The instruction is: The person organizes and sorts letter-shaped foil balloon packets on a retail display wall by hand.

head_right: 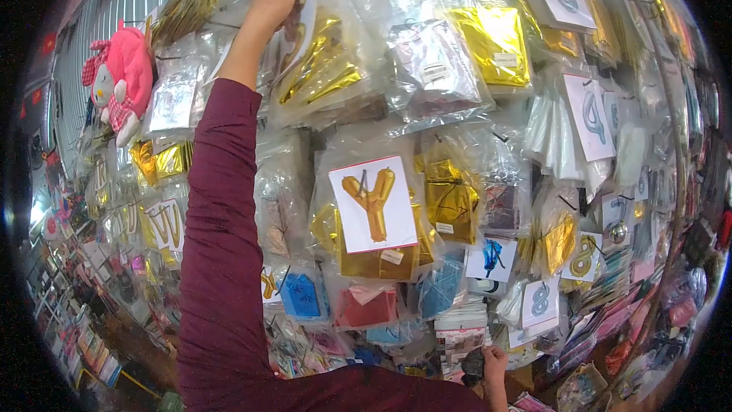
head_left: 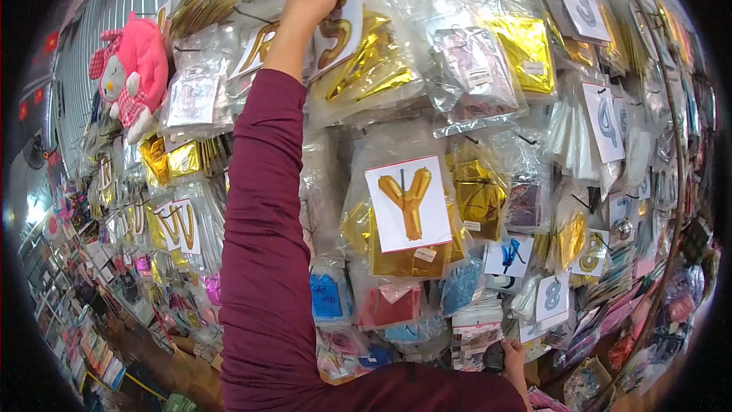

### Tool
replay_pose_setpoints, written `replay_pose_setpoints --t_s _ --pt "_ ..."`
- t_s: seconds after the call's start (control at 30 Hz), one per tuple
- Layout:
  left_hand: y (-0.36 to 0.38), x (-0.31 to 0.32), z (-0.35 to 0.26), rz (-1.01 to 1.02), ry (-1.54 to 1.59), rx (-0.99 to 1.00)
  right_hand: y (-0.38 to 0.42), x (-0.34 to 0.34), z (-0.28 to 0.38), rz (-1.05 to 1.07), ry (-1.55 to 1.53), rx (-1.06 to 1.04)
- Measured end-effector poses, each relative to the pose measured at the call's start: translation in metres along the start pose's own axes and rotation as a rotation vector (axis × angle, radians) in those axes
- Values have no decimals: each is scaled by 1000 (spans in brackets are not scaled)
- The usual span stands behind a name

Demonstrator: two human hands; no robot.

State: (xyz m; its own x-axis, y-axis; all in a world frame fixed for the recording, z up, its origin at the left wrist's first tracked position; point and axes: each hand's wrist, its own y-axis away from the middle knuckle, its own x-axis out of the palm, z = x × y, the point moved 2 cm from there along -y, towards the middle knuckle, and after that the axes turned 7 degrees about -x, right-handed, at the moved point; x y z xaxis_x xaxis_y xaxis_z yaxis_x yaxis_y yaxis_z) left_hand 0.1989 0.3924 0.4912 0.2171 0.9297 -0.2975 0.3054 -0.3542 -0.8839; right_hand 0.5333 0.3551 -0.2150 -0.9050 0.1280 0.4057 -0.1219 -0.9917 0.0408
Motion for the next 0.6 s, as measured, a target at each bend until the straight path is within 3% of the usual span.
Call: replay_pose_setpoints --t_s 0.3,0.4,0.6 --pt "-14 11 8 -102 -11 -34 -22 -6 33 50 71 38" --pt "-9 10 0 -160 -18 -129 -32 -15 22 82 76 -20" --pt "-21 8 7 -255 -87 -101 -37 -34 4 88 122 -35"
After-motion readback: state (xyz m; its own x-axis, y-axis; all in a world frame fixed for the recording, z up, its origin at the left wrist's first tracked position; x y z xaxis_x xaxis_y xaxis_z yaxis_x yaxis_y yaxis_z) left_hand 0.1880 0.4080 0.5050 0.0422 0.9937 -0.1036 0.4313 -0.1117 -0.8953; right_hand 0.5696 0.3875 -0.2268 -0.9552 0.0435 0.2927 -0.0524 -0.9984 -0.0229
